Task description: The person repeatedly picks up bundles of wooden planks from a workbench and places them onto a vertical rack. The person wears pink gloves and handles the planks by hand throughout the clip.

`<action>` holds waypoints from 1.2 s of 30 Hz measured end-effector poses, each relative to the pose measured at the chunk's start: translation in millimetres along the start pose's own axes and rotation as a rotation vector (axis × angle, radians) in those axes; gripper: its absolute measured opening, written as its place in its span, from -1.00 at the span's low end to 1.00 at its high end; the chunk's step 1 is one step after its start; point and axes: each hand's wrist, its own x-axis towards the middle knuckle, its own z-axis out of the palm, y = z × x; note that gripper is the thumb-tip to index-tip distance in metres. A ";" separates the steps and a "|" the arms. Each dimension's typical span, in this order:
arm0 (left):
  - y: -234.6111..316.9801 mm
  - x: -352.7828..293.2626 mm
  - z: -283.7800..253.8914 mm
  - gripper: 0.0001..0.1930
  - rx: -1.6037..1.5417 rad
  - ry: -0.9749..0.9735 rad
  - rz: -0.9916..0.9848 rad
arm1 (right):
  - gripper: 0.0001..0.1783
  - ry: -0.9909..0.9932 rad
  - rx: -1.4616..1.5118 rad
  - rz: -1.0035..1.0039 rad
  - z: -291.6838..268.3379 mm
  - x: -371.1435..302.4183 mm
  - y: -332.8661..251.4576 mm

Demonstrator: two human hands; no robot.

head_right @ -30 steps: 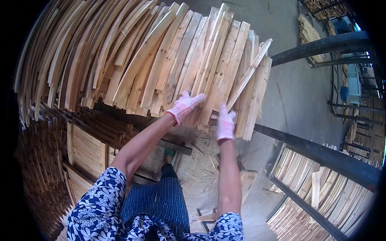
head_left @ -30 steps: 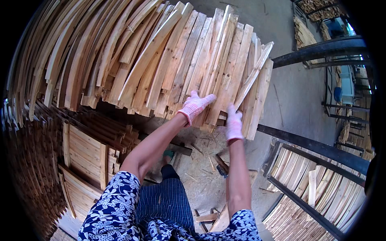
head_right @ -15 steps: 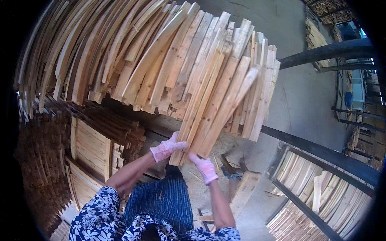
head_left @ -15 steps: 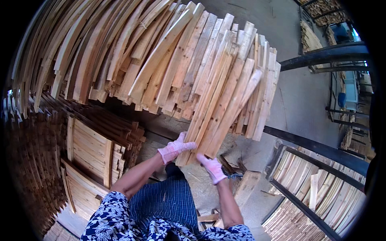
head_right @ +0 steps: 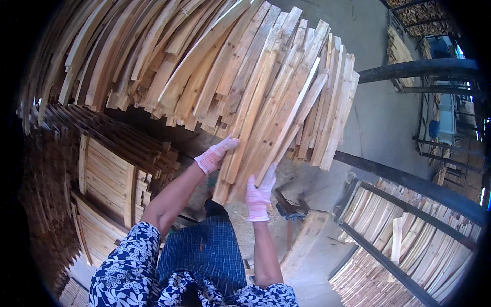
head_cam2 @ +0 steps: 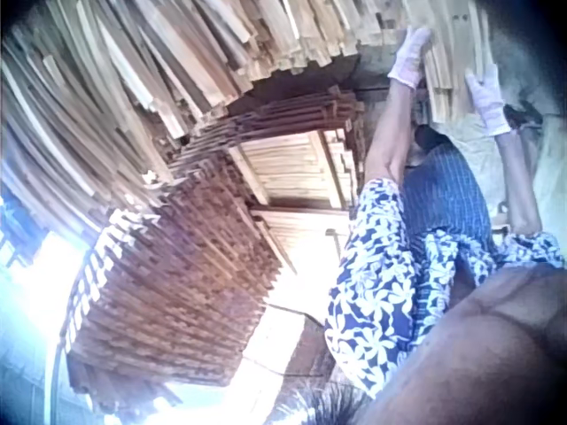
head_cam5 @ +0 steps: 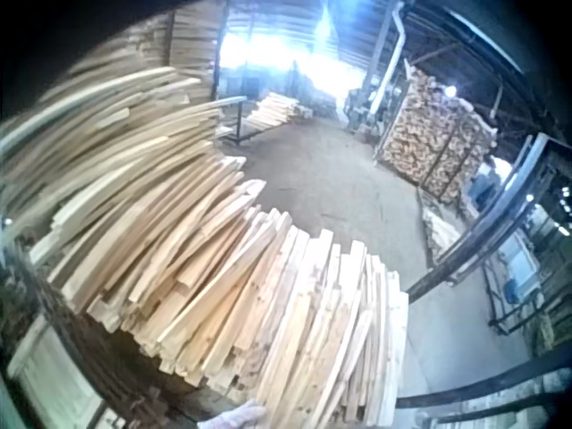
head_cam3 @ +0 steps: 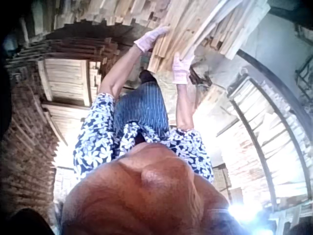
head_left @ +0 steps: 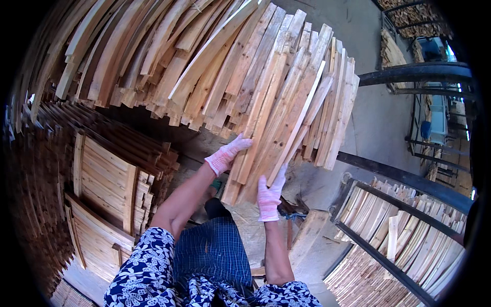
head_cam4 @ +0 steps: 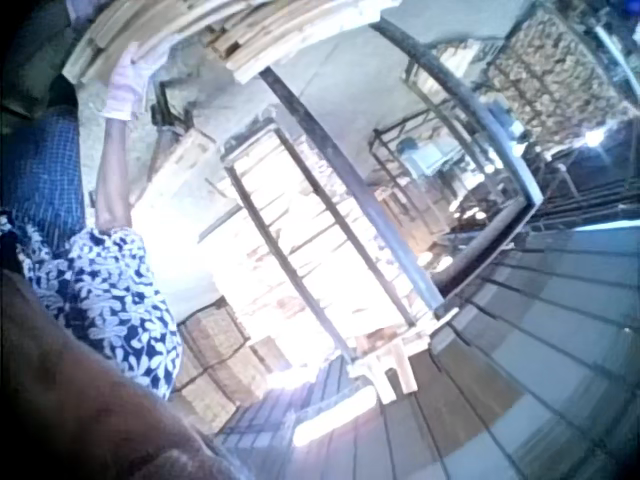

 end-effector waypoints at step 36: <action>-75.6 -218.1 -79.0 0.22 0.213 -0.242 0.548 | -0.01 -0.086 0.751 0.003 38.4 -104.8 -115.4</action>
